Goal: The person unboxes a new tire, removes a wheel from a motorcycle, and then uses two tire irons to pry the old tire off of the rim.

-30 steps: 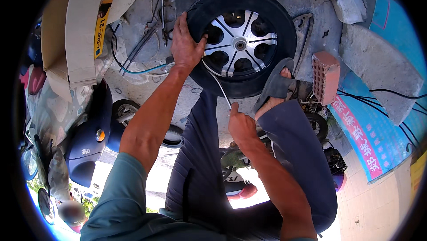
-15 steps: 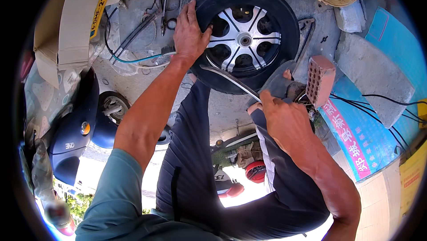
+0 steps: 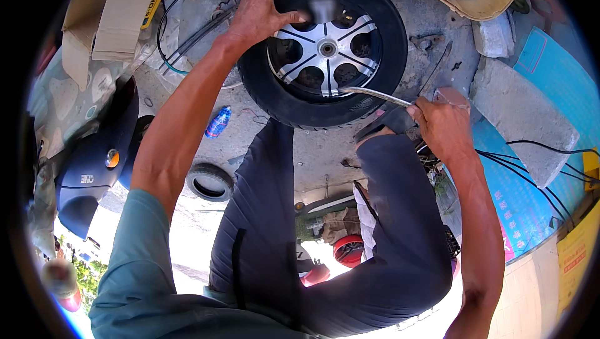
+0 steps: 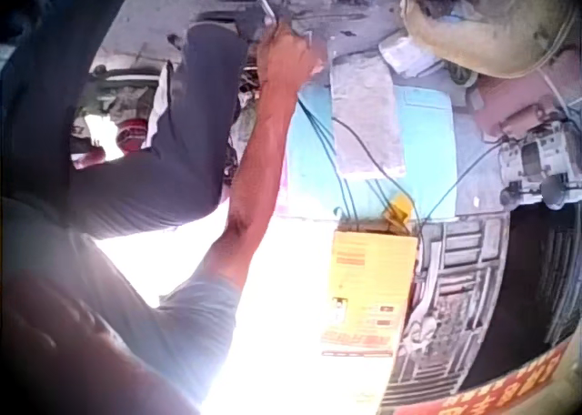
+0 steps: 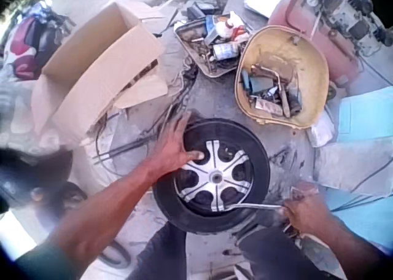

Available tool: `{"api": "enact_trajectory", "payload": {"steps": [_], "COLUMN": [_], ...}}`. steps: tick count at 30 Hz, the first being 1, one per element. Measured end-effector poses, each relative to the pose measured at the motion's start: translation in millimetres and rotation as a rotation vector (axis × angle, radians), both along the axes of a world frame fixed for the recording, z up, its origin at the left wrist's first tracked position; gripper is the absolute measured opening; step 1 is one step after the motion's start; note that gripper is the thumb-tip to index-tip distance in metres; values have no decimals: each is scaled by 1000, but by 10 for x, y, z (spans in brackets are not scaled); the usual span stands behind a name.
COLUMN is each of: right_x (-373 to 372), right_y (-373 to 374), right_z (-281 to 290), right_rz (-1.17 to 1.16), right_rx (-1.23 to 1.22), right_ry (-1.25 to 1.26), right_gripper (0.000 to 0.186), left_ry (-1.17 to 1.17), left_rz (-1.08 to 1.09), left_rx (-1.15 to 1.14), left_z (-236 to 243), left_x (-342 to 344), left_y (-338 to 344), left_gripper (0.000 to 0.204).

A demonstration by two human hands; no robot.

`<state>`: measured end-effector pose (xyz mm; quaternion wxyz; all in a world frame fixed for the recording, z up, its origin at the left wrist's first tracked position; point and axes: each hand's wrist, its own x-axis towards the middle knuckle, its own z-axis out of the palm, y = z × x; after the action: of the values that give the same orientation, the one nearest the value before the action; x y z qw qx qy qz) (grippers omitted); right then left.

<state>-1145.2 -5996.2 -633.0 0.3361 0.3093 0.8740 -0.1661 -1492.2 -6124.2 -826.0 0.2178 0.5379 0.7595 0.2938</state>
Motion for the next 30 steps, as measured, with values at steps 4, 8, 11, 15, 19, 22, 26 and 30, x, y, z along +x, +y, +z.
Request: {"api": "enact_trajectory", "payload": {"steps": [4,8,11,15,19,22,26,30], "right_x": [-218,-447,-555,-652,-798,-857,-987,-1297], "right_y": [-16,24,34,27,117,163,104,99], "right_z": [-508,-820,-1008,-1205,-1300,-1346,-1334,-1114], "right_rz": [64,139,178,229,254,272,325,368], "right_rx": [-44,-70,-115,-139,-221,-230,-234,-164], "right_ry": [53,94,108,174,42,64,79,-34], "right_gripper": [36,42,43,43,41,42,43,36], "left_ry": [-310,-1660,-1675,-1750,-1766,-1815,-1836,-1771], "left_rz": [614,1035,1074,1183,1203,1199,1195,1228], "left_rx": [-8,-216,-76,-40,-22,-24,-17,-62], "left_z": [18,178,4,-91,-81,-66,-4,22], "left_x": [447,1138,1506,1556,1559,1551,1605,1641], "left_y": [-1063,-1738,-1668,-1646,-1575,-1531,-1479,-1549], "left_gripper": [116,98,88,76,69,67,65,65]}}
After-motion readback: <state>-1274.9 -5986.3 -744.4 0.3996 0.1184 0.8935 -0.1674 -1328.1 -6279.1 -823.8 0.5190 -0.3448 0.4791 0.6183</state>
